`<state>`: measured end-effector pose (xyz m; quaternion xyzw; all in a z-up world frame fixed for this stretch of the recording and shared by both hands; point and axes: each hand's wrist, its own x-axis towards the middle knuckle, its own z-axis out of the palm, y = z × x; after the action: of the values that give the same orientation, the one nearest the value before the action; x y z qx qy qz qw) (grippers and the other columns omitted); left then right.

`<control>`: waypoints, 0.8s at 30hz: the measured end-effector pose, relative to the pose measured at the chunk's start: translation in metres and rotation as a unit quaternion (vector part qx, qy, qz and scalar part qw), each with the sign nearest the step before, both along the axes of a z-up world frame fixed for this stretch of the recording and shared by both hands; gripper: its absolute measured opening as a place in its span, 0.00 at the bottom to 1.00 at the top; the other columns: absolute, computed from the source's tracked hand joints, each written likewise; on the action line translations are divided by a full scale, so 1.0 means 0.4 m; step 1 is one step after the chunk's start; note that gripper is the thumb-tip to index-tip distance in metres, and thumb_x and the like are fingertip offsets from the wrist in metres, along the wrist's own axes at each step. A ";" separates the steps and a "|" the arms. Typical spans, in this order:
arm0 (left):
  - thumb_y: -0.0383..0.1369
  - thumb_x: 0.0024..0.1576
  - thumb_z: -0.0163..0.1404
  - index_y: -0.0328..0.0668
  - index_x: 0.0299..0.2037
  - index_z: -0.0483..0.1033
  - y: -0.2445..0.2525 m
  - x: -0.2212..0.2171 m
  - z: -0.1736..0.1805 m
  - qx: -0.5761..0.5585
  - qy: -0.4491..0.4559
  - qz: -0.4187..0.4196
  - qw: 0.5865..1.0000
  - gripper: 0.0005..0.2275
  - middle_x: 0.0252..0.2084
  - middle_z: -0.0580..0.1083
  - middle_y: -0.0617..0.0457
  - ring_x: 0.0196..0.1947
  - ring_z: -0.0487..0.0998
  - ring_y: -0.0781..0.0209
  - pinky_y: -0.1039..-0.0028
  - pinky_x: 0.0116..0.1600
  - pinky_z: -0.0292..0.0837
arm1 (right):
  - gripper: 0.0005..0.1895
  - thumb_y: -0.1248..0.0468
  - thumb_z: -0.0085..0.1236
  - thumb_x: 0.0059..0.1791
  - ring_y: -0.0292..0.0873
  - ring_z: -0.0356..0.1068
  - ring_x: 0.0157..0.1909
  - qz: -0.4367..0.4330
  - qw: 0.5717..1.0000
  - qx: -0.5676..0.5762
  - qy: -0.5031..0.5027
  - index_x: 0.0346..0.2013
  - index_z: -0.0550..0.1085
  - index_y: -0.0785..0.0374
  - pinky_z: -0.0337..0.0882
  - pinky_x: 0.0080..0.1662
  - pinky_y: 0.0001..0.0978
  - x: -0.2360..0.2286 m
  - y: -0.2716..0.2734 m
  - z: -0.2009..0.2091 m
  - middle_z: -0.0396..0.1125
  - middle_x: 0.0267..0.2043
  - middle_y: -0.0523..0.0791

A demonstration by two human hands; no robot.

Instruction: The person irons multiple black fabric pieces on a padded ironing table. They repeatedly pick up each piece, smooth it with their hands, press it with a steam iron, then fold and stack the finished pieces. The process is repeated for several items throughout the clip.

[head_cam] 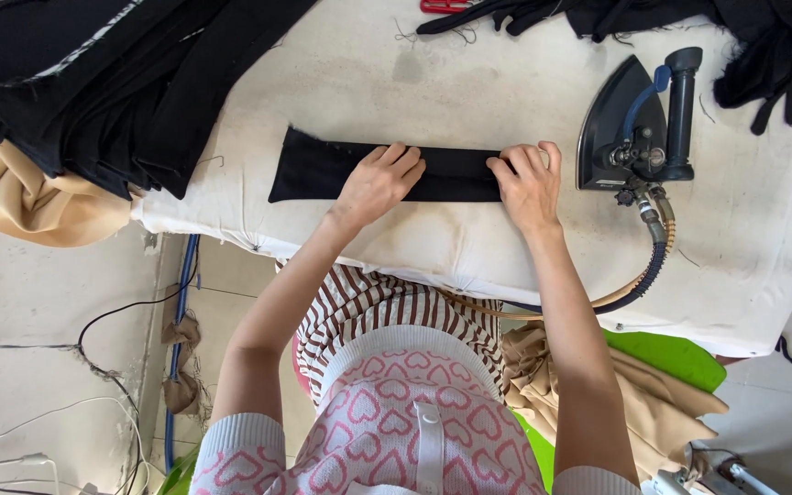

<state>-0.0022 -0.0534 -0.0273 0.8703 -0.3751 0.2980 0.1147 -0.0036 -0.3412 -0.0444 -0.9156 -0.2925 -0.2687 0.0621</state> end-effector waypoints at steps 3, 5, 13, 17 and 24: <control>0.24 0.53 0.52 0.43 0.36 0.77 0.008 -0.025 0.003 0.011 0.008 -0.013 1.000 0.04 0.38 0.71 0.53 0.42 0.71 0.57 0.74 0.45 0.69 | 0.04 0.68 0.60 0.50 0.40 0.67 0.45 -0.022 1.000 -0.010 0.008 0.35 0.77 0.54 0.54 0.62 0.49 -0.025 -0.008 0.015 0.64 0.35 0.39; 0.23 0.53 0.52 0.42 0.36 0.77 0.006 -0.037 -0.009 0.016 0.002 -0.011 1.000 0.05 0.39 0.71 0.53 0.42 0.71 0.57 0.74 0.45 0.69 | 0.04 0.68 0.60 0.50 0.40 0.67 0.46 -0.028 0.999 -0.008 0.015 0.36 0.77 0.53 0.54 0.62 0.50 -0.037 -0.004 0.030 0.64 0.35 0.39; 0.24 0.56 0.50 0.40 0.40 0.77 -0.003 -0.070 0.013 0.027 0.012 0.014 0.999 0.05 0.43 0.71 0.51 0.45 0.69 0.56 0.76 0.44 0.68 | 0.07 0.68 0.61 0.49 0.39 0.69 0.49 -0.056 0.998 -0.010 0.024 0.40 0.78 0.53 0.50 0.63 0.50 -0.067 -0.014 0.026 0.67 0.39 0.39; 0.26 0.57 0.49 0.42 0.42 0.76 -0.017 -0.074 0.000 0.031 0.043 0.024 0.998 0.06 0.40 0.72 0.51 0.45 0.70 0.56 0.75 0.43 0.68 | 0.08 0.70 0.61 0.49 0.40 0.70 0.50 -0.070 0.997 0.003 0.030 0.42 0.79 0.55 0.48 0.64 0.53 -0.076 -0.009 0.027 0.69 0.40 0.40; 0.27 0.57 0.48 0.50 0.46 0.75 -0.061 -0.075 0.010 0.068 0.057 0.064 0.994 0.10 0.39 0.66 0.50 0.45 0.66 0.53 0.70 0.44 0.65 | 0.10 0.67 0.53 0.53 0.40 0.71 0.54 -0.109 0.994 0.014 0.029 0.46 0.78 0.54 0.45 0.66 0.53 -0.094 0.000 0.007 0.71 0.46 0.41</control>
<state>-0.0321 -0.0780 -0.0232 0.9138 -0.3305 0.2289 0.0572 -0.0411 -0.3410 -0.0417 -0.9484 -0.1856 -0.2513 0.0540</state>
